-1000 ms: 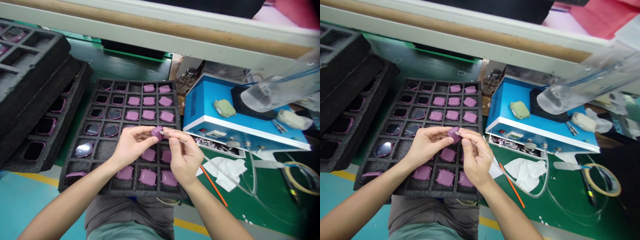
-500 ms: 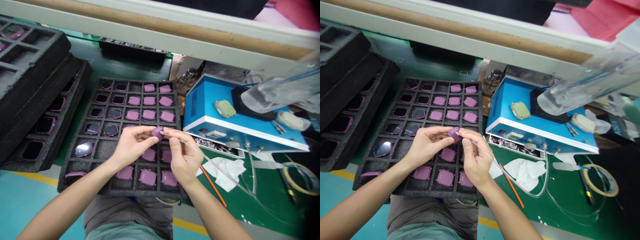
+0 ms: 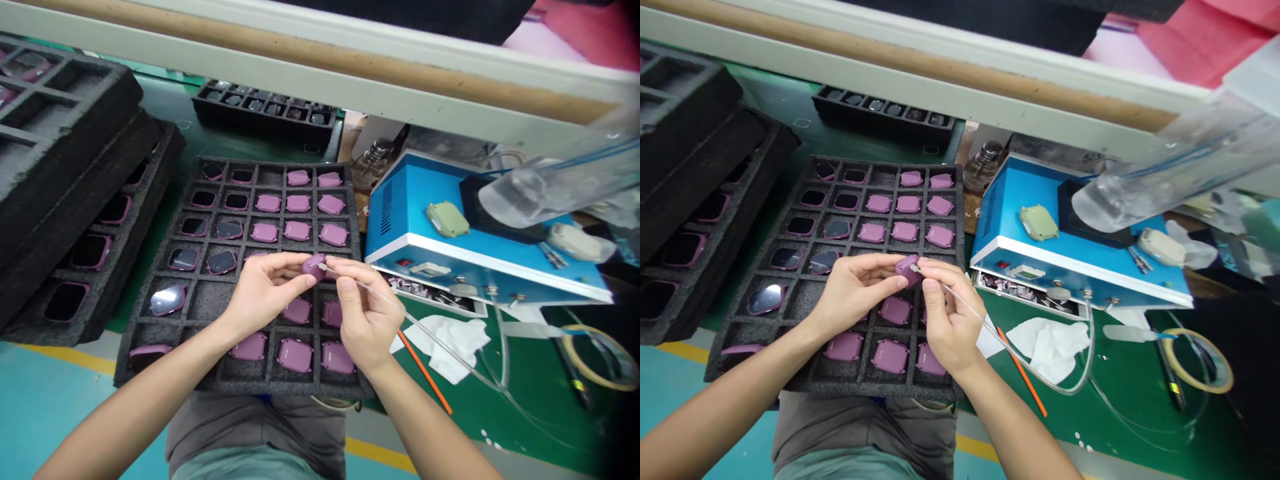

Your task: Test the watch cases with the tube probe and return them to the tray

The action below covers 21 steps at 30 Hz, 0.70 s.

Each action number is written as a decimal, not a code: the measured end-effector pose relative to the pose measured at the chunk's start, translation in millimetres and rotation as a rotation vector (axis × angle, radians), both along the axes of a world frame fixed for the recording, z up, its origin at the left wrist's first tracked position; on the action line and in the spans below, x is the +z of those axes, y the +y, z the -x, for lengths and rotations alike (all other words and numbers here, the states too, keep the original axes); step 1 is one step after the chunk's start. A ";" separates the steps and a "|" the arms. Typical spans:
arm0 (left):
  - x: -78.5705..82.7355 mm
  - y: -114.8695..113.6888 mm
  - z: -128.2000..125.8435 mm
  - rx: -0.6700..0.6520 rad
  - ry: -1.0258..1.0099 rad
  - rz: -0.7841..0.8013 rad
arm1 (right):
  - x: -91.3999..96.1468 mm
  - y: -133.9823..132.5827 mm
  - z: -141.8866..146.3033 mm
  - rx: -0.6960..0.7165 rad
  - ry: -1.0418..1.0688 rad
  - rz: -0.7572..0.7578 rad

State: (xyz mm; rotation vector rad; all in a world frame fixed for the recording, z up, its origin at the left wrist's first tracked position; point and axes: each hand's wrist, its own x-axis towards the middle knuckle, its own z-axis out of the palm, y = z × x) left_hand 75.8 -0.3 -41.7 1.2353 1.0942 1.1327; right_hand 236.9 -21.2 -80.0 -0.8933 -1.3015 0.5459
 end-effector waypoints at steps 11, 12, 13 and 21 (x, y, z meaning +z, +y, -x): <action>0.1 1.1 0.7 0.009 0.027 0.008 | -1.3 1.3 -0.9 0.025 -0.001 0.002; 0.2 1.3 1.0 0.011 0.034 0.008 | -1.2 1.4 -1.1 0.029 -0.002 0.001; 0.4 1.5 1.2 0.012 0.042 0.005 | -1.0 1.5 -1.2 0.031 -0.003 0.000; 1.8 2.1 1.5 0.011 0.068 -0.003 | -0.8 2.8 -0.6 0.034 -0.002 0.003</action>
